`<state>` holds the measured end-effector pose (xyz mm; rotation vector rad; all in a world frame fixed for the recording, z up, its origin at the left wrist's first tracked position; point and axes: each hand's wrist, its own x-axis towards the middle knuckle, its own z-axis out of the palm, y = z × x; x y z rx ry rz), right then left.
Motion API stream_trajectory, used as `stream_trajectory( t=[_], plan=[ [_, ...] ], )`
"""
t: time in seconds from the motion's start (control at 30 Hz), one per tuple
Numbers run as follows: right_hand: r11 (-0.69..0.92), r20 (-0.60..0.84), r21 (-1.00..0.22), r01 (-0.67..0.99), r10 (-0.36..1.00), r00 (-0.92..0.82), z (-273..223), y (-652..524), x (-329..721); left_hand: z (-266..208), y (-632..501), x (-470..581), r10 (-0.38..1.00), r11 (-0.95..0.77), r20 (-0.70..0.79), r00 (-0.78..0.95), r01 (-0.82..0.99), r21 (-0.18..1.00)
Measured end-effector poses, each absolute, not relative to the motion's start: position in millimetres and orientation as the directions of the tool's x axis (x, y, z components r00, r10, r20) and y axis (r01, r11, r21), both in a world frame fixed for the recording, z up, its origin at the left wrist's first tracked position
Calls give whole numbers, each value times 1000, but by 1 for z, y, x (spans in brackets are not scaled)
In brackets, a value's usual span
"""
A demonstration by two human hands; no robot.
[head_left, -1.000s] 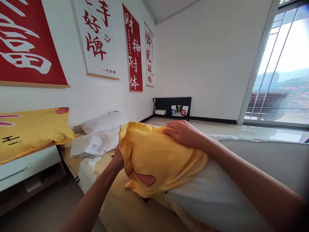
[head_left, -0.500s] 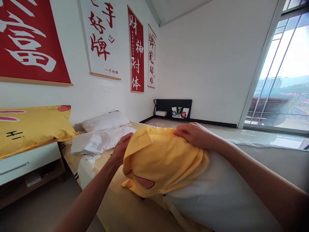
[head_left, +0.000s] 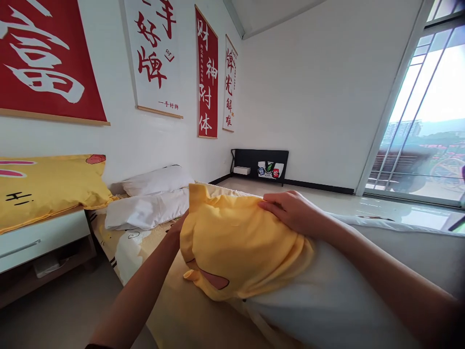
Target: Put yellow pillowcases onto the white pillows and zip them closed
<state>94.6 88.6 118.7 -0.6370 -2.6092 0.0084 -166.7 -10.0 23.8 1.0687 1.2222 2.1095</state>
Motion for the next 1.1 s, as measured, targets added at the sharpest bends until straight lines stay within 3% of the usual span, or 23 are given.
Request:
stream_trajectory(
  t=[0.2,0.33,0.4,0.57,0.7,0.83,1.0,1.1],
  plan=[
    [868,513,-133,479,474,-715,109,101,106,40,-22,-161,656,-542,468,-592,61,838],
    [866,534,-134,482,473,-701,106,106,107,46,-51,-156,427,-680,602,-675,199,706],
    [865,529,-138,482,476,-703,106,107,105,47,-66,-146,392,-646,670,-631,331,688],
    [858,526,-136,496,487,-698,106,105,105,54,-77,-120,569,-488,663,-486,450,748],
    [869,522,-133,477,471,-711,107,101,107,63,-65,-119,686,-407,552,-473,380,831],
    [865,526,-133,484,475,-706,107,100,107,68,-59,-122,837,-361,410,-362,199,911],
    [856,559,-117,504,476,-679,102,112,105,75,-66,-118,866,-382,424,-266,196,903],
    [866,609,-75,494,432,-665,100,121,106,79,-73,-118,913,-364,370,-173,67,929]
  ],
)
